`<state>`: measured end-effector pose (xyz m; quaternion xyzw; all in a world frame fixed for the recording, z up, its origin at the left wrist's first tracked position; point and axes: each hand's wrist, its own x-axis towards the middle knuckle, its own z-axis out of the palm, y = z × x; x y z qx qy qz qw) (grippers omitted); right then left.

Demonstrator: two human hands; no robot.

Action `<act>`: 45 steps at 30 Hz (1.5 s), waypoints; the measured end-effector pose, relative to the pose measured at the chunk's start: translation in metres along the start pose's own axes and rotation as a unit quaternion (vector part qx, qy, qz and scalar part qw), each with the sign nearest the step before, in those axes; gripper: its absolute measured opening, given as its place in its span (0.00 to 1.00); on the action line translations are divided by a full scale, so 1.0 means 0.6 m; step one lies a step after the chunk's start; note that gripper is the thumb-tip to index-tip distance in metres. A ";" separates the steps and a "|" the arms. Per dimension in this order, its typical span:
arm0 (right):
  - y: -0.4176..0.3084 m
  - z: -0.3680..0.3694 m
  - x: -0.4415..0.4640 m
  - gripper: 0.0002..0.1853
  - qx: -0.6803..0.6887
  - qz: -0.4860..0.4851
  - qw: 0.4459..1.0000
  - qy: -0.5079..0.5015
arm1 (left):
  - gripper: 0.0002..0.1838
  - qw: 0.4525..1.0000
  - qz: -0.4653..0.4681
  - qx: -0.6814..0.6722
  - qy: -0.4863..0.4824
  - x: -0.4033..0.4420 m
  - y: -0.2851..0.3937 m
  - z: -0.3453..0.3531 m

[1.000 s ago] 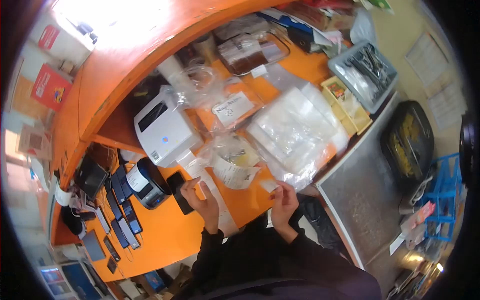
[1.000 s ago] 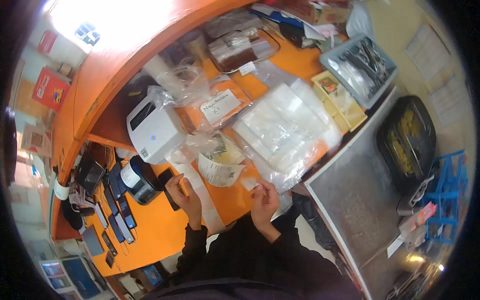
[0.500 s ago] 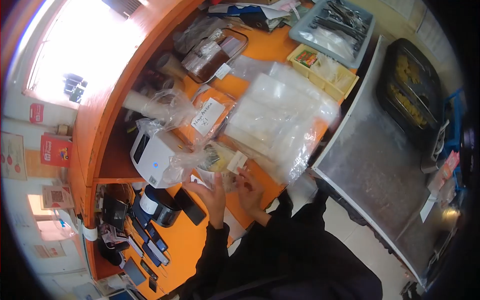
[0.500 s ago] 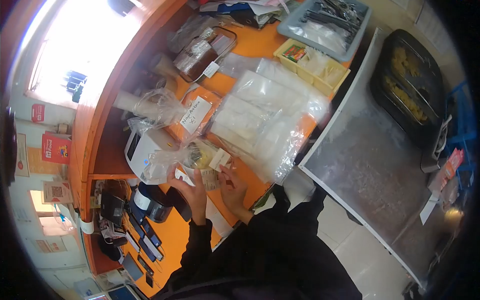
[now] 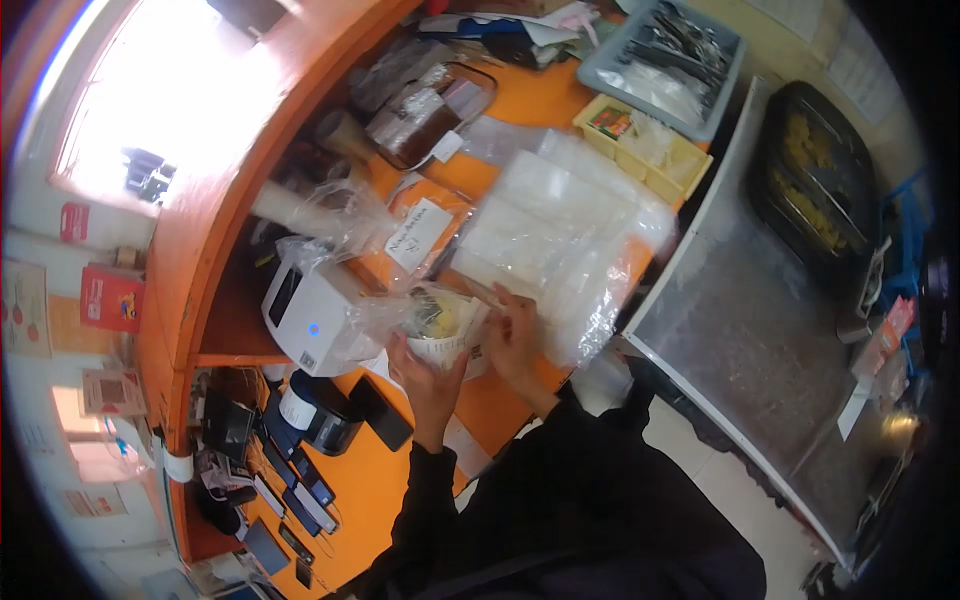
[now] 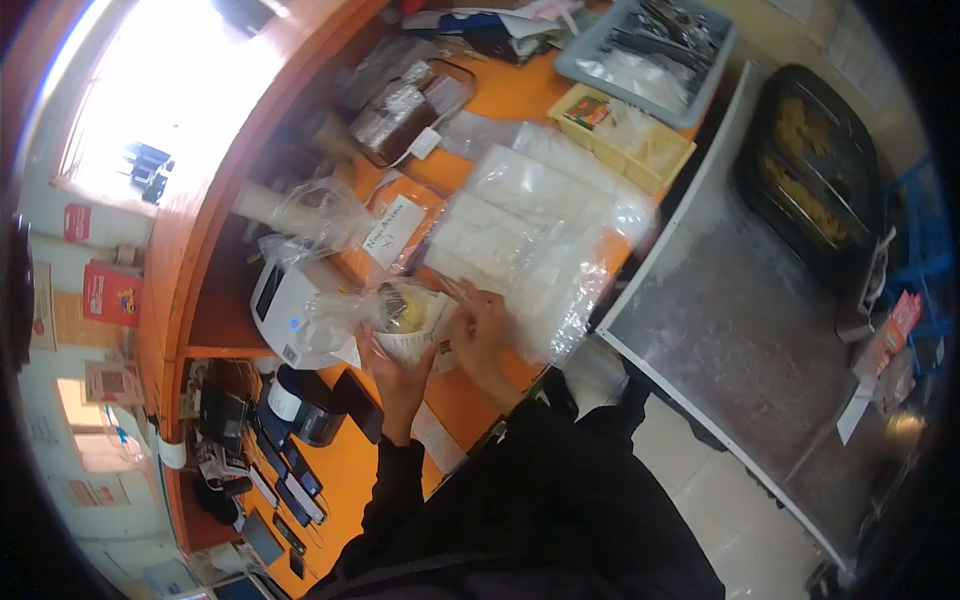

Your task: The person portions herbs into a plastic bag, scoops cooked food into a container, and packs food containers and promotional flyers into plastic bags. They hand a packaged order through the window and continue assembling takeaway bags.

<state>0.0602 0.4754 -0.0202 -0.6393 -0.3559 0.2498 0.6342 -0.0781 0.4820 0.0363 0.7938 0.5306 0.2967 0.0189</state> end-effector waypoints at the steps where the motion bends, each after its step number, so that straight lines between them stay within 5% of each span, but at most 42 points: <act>1: -0.006 -0.006 -0.001 0.14 0.051 0.027 0.998 0.018 | 0.43 0.999 -0.008 -0.022 0.025 -0.014 -0.012 -0.010; 3: -0.038 -0.019 -0.003 0.11 0.155 0.086 0.983 0.042 | 0.38 0.995 -0.027 -0.058 0.081 -0.057 -0.052 -0.027; 4: -0.042 -0.017 -0.014 0.10 0.161 0.061 0.983 0.067 | 0.26 0.986 -0.058 -0.099 0.124 -0.073 -0.069 -0.033; 5: -0.043 -0.021 -0.035 0.09 0.167 0.036 0.981 0.093 | 0.23 0.971 -0.147 -0.143 0.124 -0.088 -0.093 -0.036; 7: 0.014 -0.040 -0.107 0.07 0.110 0.044 0.993 -0.011 | 0.18 0.910 -0.315 -0.239 0.121 -0.115 -0.148 -0.034; 11: -0.028 -0.052 -0.201 0.15 -0.039 0.017 0.949 -0.312 | 0.19 0.847 -0.354 -0.299 0.260 -0.090 -0.264 0.051; 14: -0.027 -0.021 -0.222 0.25 -0.177 -0.171 0.921 -0.301 | 0.18 0.758 -0.452 -0.444 0.156 -0.051 -0.291 0.027; 17: -0.026 -0.014 -0.227 0.33 -0.269 -0.132 0.877 -0.376 | 0.16 0.675 -0.501 -0.520 0.151 -0.035 -0.293 0.015; 23: -0.040 -0.005 -0.246 0.36 -0.320 -0.035 0.868 -0.378 | 0.15 0.708 -0.406 -0.540 0.206 -0.021 -0.327 0.031; 26: -0.018 -0.001 -0.248 0.27 -0.229 0.050 0.868 -0.438 | 0.15 0.776 -0.413 -0.434 0.198 -0.006 -0.339 0.026; 29: -0.038 -0.011 -0.244 0.16 0.050 0.231 0.841 -0.488 | 0.15 0.856 -0.372 -0.303 0.193 -0.012 -0.363 0.038; 32: -0.070 -0.019 -0.246 0.12 0.085 0.188 0.854 -0.477 | 0.15 0.915 -0.301 -0.170 0.209 0.011 -0.325 0.014; 34: -0.138 -0.021 -0.219 0.12 0.020 0.239 0.838 -0.490 | 0.15 0.947 -0.290 -0.071 0.119 0.071 -0.300 -0.025; 35: -0.160 -0.026 -0.219 0.11 -0.011 0.267 0.828 -0.494 | 0.15 0.948 -0.263 -0.088 0.159 0.104 -0.255 -0.064; 38: -0.150 -0.035 -0.245 0.11 0.016 0.120 0.895 -0.430 | 0.17 0.920 -0.155 -0.273 0.236 0.148 -0.126 -0.192; 42: -0.222 -0.208 -0.336 0.07 0.164 0.052 0.934 -0.312 | 0.14 0.854 -0.074 -0.388 0.339 0.039 0.116 -0.315; 44: -0.260 -0.337 -0.392 0.07 0.217 0.079 0.943 -0.240 | 0.13 0.869 -0.021 -0.366 0.332 -0.041 0.205 -0.310; 45: -0.279 -0.398 -0.423 0.07 0.222 0.056 0.954 -0.194 | 0.12 0.845 -0.048 -0.466 0.257 -0.084 0.264 -0.302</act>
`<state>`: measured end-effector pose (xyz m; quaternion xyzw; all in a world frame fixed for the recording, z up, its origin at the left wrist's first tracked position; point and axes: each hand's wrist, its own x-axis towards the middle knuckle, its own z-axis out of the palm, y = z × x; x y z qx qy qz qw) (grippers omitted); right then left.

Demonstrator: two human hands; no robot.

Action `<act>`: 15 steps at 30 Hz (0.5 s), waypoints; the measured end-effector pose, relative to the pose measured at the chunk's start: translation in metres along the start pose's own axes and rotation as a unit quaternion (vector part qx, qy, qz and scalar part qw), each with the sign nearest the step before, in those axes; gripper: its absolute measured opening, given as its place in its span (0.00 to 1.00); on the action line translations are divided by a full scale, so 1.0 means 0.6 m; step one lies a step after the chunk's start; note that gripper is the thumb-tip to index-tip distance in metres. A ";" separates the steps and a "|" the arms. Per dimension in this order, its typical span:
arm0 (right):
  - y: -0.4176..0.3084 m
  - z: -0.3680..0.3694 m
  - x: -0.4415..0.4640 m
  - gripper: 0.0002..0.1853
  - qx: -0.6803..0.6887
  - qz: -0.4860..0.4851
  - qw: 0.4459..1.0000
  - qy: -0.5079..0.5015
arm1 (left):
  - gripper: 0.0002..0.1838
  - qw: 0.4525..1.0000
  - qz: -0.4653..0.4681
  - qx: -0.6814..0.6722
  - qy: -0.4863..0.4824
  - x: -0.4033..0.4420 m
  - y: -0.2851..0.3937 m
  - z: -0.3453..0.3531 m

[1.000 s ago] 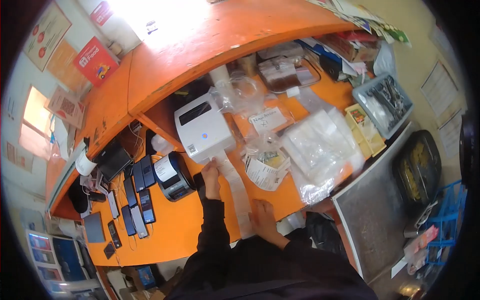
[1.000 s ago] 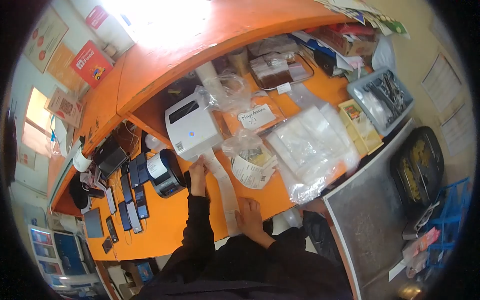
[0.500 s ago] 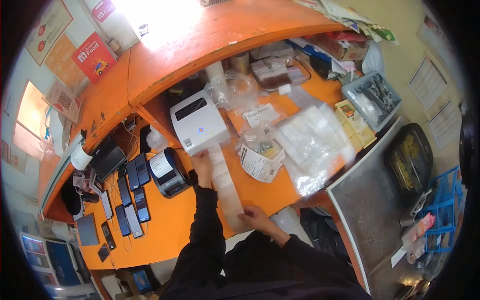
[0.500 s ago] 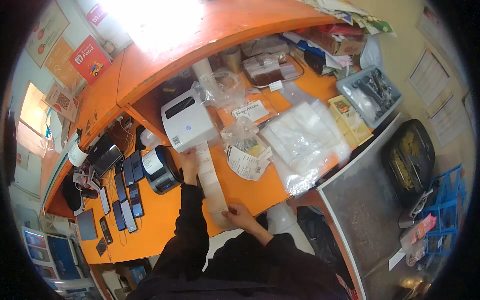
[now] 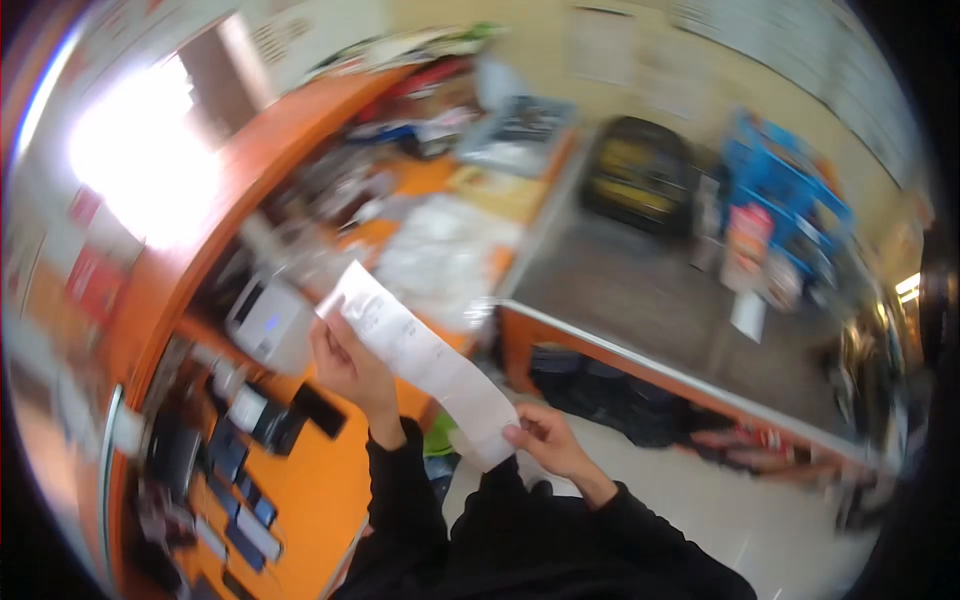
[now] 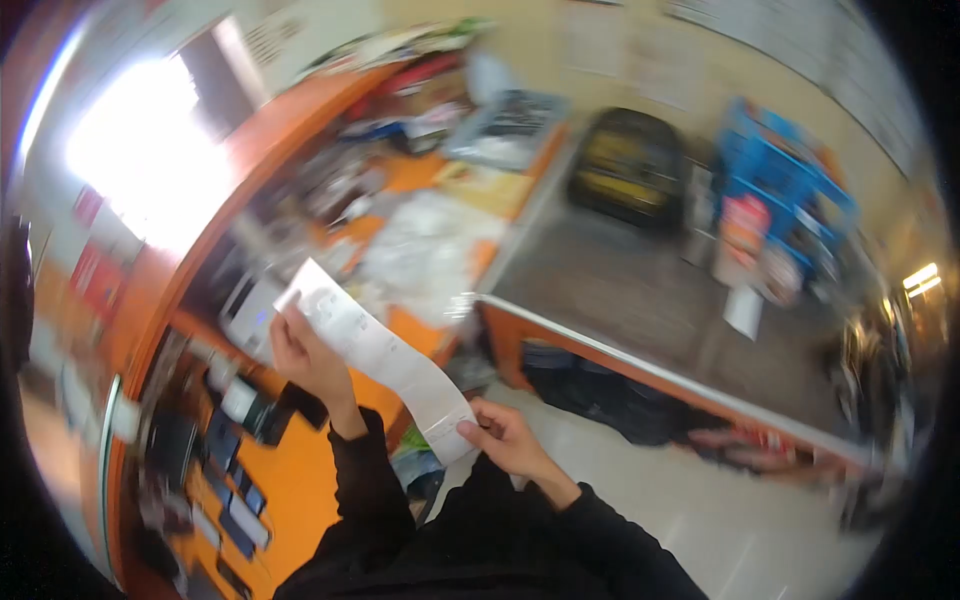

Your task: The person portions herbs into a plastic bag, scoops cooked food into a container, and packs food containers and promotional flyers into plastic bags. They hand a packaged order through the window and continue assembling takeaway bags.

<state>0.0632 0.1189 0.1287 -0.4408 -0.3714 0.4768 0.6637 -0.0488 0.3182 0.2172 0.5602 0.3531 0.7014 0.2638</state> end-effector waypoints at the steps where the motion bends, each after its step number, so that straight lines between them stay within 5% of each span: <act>1: -0.035 -0.029 -0.053 0.07 -0.001 -0.035 0.999 0.042 | 0.14 0.993 -0.060 -0.007 -0.105 -0.049 0.008 0.017; 5: -0.137 -0.103 -0.215 0.06 -0.048 -0.196 0.962 0.186 | 0.29 0.913 -0.132 -0.071 -0.379 -0.249 0.037 0.114; 6: -0.160 -0.113 -0.246 0.06 -0.066 -0.214 0.950 0.218 | 0.40 0.892 -0.118 -0.085 -0.429 -0.283 0.093 0.124; 7: -0.176 -0.120 -0.277 0.06 -0.120 -0.206 0.940 0.243 | 0.48 0.873 0.009 -0.213 -0.439 -0.320 0.111 0.139; 9: -0.202 -0.135 -0.335 0.06 -0.219 -0.171 0.917 0.286 | 0.59 0.663 0.044 -0.462 -0.588 -0.352 0.232 0.138; 10: -0.215 -0.136 -0.357 0.06 -0.257 -0.189 0.894 0.314 | 0.67 0.500 -0.101 -0.552 -0.660 -0.417 0.234 0.145; 11: -0.229 -0.138 -0.377 0.06 -0.294 -0.205 0.869 0.341 | 0.67 0.423 -0.205 -0.545 -0.695 -0.456 0.267 0.134; 12: -0.239 -0.144 -0.396 0.06 -0.330 -0.219 0.842 0.366 | 0.64 0.439 -0.180 -0.526 -0.706 -0.495 0.284 0.141; 14: -0.247 -0.168 -0.424 0.06 -0.283 -0.248 0.813 0.444 | 0.48 0.440 -0.314 -0.505 -0.673 -0.587 0.283 0.137; 15: -0.250 -0.183 -0.437 0.06 -0.258 -0.264 0.794 0.484 | 0.37 0.472 -0.289 -0.398 -0.732 -0.631 0.259 0.131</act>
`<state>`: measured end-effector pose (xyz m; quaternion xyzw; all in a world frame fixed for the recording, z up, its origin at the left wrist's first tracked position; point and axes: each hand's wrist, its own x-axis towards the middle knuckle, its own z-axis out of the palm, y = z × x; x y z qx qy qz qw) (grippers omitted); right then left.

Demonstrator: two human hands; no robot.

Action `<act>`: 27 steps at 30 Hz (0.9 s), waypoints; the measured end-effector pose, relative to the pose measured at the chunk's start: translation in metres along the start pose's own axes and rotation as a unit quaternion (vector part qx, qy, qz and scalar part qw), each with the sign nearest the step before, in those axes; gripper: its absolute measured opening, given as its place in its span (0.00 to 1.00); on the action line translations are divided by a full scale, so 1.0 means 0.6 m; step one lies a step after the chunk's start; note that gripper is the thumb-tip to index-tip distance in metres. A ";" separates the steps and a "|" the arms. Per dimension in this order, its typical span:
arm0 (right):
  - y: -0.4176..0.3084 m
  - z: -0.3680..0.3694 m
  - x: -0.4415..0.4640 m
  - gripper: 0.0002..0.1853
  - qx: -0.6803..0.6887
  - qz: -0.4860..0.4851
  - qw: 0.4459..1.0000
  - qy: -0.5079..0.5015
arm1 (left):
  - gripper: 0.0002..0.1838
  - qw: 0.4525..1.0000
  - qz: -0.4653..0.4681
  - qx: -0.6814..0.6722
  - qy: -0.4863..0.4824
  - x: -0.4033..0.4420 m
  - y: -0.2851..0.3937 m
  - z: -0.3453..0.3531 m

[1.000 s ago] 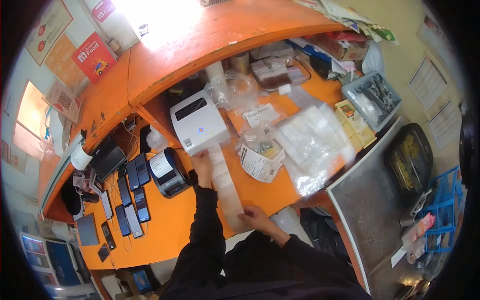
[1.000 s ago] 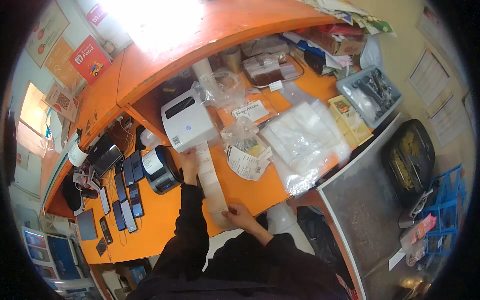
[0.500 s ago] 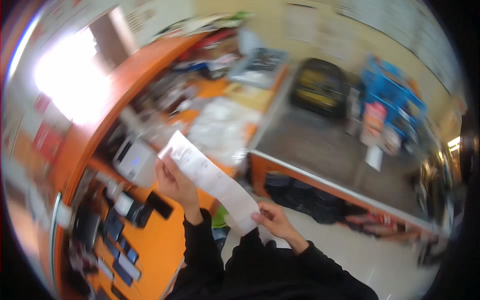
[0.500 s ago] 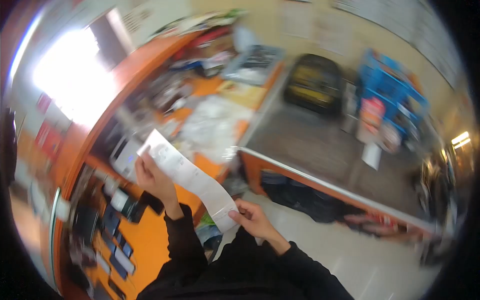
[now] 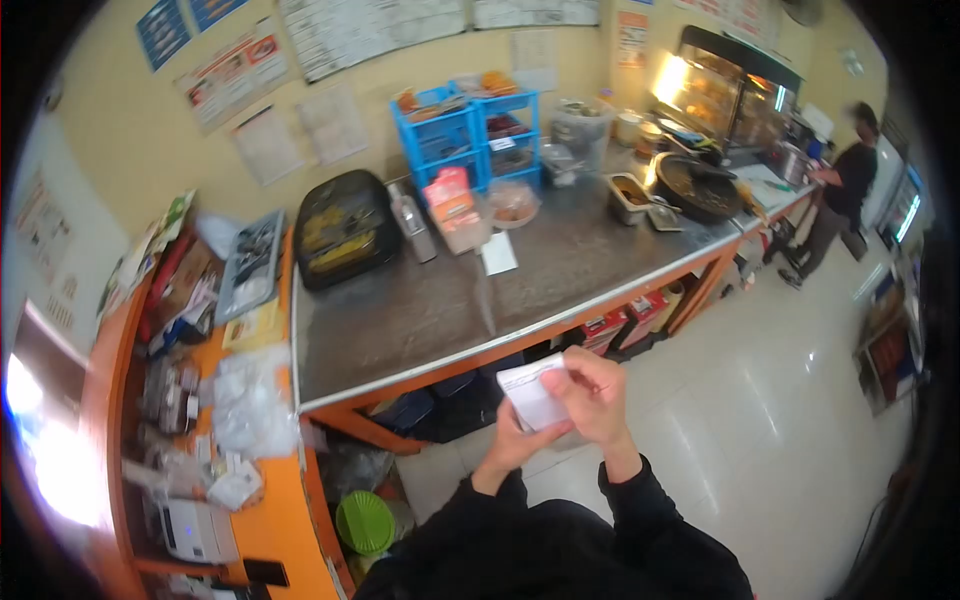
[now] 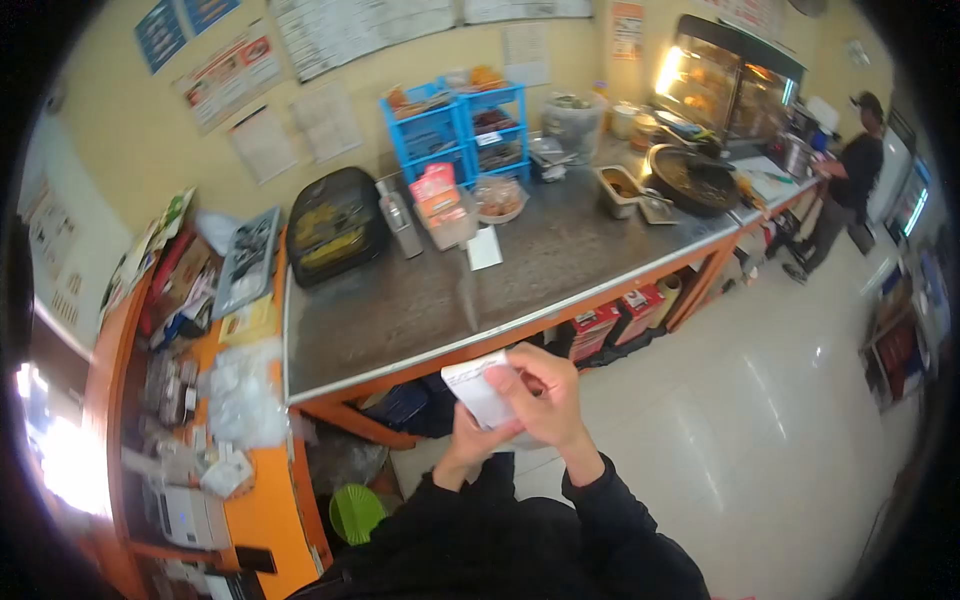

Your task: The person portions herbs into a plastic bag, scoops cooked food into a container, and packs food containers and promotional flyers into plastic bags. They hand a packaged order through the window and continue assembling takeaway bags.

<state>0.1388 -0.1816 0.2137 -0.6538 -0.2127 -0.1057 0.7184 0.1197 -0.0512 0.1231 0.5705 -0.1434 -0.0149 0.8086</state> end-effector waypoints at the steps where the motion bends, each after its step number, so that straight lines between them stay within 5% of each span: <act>1: 0.007 -0.019 0.007 0.07 0.011 0.005 0.999 0.052 | 0.29 0.999 -0.046 -0.022 -0.006 0.003 -0.029 0.021; 2: 0.015 -0.038 0.017 0.07 0.012 0.035 0.996 0.078 | 0.23 0.996 -0.076 0.049 -0.013 0.005 -0.053 0.041; 6: 0.079 -0.109 0.089 0.07 -0.083 -0.132 0.952 0.265 | 0.21 0.943 -0.289 -0.137 -0.090 0.050 -0.136 0.039; 9: 0.134 -0.159 0.138 0.06 0.083 -0.093 0.962 0.243 | 0.21 0.848 -0.221 -0.475 -0.082 0.156 -0.191 0.003; 10: 0.154 -0.171 0.142 0.05 0.144 0.015 0.971 0.188 | 0.24 0.797 -0.257 -0.546 -0.005 0.193 -0.177 -0.003; 11: 0.205 -0.176 0.138 0.04 0.040 0.075 0.974 0.211 | 0.27 0.854 -0.219 -0.466 0.073 0.241 -0.172 -0.001; 12: 0.250 -0.179 0.127 0.04 -0.071 0.130 0.971 0.189 | 0.26 0.805 -0.188 -0.562 0.034 0.278 -0.158 -0.010; 13: 0.273 -0.168 0.140 0.05 -0.087 0.081 0.983 0.142 | 0.25 0.742 -0.153 -0.653 -0.004 0.313 -0.143 -0.017; 15: 0.286 -0.173 0.185 0.08 -0.265 0.024 0.958 0.109 | 0.27 0.855 -0.117 -0.504 0.033 0.379 -0.141 -0.010; 16: 0.321 -0.184 0.195 0.09 -0.306 -0.004 0.945 0.113 | 0.22 0.847 -0.129 -0.514 0.032 0.402 -0.140 0.004; 19: 0.349 -0.222 0.234 0.22 -0.390 0.025 0.914 0.109 | 0.14 0.955 -0.096 -0.267 0.084 0.448 -0.223 0.033; 22: 0.365 -0.281 0.277 0.29 -0.439 0.019 0.889 0.128 | 0.12 0.914 -0.167 -0.298 0.218 0.515 -0.260 0.082; 24: 0.381 -0.324 0.294 0.30 -0.321 0.034 0.940 0.113 | 0.13 0.892 -0.165 -0.312 0.284 0.570 -0.281 0.110; 26: 0.400 -0.372 0.311 0.31 -0.258 0.013 0.963 0.072 | 0.07 0.935 -0.153 -0.190 0.259 0.606 -0.360 0.100; 27: 0.406 -0.394 0.323 0.32 -0.238 0.005 0.969 0.063 | 0.04 0.903 -0.191 -0.271 0.272 0.631 -0.363 0.104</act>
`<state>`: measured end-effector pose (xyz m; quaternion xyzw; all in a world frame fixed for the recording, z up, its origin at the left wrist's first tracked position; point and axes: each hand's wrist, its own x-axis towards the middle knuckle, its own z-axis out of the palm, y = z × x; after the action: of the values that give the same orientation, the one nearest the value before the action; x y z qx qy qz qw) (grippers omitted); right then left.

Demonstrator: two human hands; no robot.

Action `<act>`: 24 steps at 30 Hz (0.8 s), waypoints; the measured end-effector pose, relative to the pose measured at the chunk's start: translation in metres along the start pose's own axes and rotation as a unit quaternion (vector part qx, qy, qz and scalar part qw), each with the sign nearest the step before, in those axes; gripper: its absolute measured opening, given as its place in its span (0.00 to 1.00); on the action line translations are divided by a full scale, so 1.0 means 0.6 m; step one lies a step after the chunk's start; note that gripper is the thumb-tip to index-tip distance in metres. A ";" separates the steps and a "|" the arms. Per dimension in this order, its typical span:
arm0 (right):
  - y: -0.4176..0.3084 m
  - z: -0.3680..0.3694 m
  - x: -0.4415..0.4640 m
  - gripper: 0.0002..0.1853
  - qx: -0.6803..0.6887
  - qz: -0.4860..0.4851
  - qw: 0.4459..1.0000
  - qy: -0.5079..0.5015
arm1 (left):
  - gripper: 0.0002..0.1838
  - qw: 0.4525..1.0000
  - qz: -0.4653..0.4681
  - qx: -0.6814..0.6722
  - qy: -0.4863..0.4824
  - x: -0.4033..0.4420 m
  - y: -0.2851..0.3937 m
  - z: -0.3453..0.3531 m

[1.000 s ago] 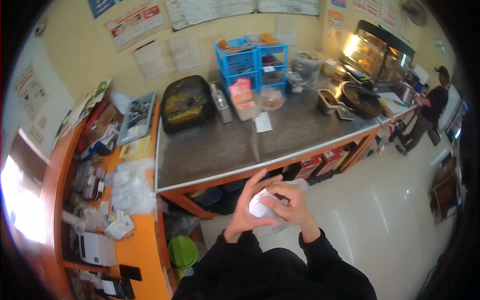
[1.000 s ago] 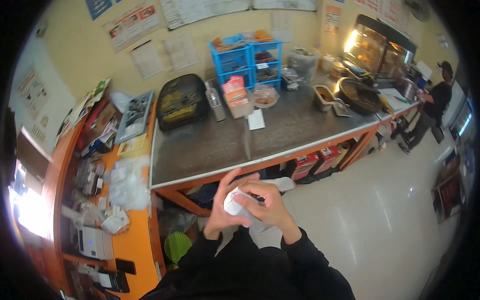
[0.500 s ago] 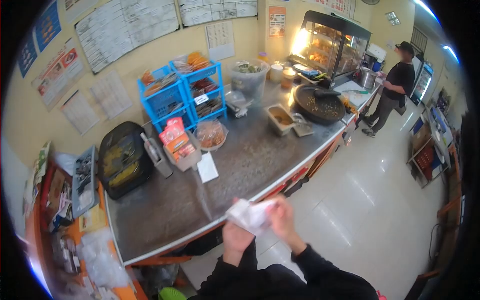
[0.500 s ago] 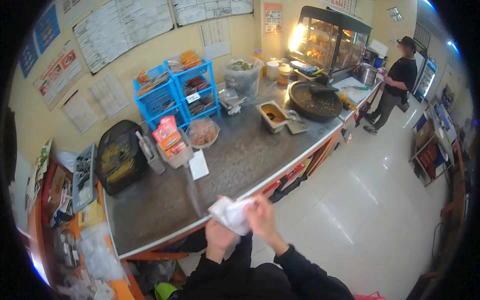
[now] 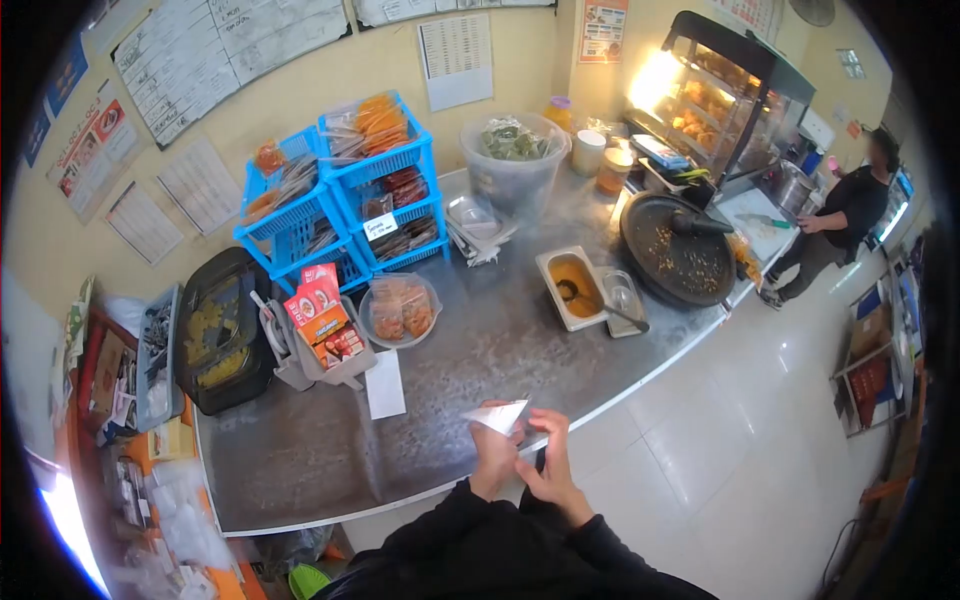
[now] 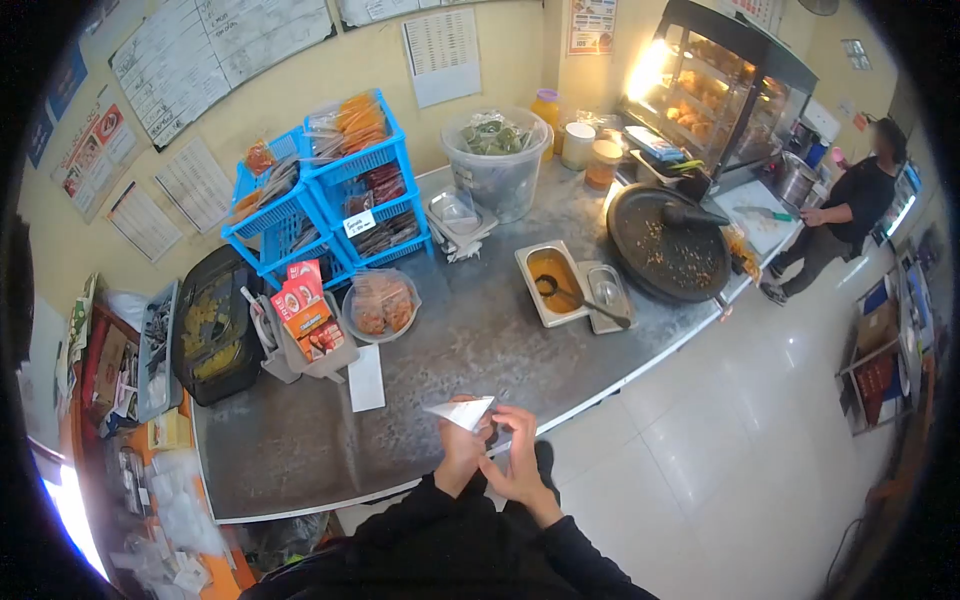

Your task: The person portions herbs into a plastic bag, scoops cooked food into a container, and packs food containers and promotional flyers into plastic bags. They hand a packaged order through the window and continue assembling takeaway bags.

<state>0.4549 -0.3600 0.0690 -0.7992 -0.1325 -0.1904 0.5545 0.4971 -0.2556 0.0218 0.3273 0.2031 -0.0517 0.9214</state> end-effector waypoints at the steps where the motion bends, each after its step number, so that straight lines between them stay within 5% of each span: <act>1: 0.011 -0.016 0.009 0.32 0.022 -0.005 1.000 -0.010 | 0.02 0.995 -0.055 -0.077 0.024 0.019 -0.001 0.016; 6: 0.095 -0.078 0.084 0.34 -0.025 -0.110 0.991 -0.071 | 0.05 0.995 -0.020 0.024 -0.098 0.098 -0.055 0.030; 10: 0.145 -0.123 0.156 0.32 0.003 -0.197 0.962 -0.190 | 0.06 0.996 -0.069 0.018 0.044 0.078 -0.076 0.106; 12: 0.160 -0.131 0.183 0.28 0.035 -0.192 0.966 -0.171 | 0.07 0.989 -0.091 0.008 0.114 0.074 -0.085 0.130; 14: 0.167 -0.122 0.192 0.25 0.071 -0.169 0.969 -0.164 | 0.15 0.987 -0.063 -0.080 -0.123 0.076 -0.076 0.065; 16: 0.185 -0.090 0.186 0.21 0.109 -0.179 0.968 -0.136 | 0.20 0.982 -0.124 -0.131 -0.056 0.069 -0.047 0.098; 20: 0.198 -0.026 0.197 0.14 0.183 -0.097 0.977 -0.045 | 0.35 0.931 -0.137 -0.316 -0.116 0.062 0.023 0.145; 22: 0.212 0.004 0.215 0.08 0.190 -0.024 0.982 -0.002 | 0.31 0.990 -0.066 -0.127 0.018 0.054 0.057 0.234; 24: 0.229 0.013 0.237 0.11 0.150 0.061 0.987 0.007 | 0.35 0.989 -0.038 0.144 -0.010 0.127 0.081 0.141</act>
<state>0.6411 -0.4010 0.0159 -0.7125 -0.1064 -0.1396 0.6793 0.6063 -0.2676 0.0785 0.4484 0.1962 -0.1187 0.8639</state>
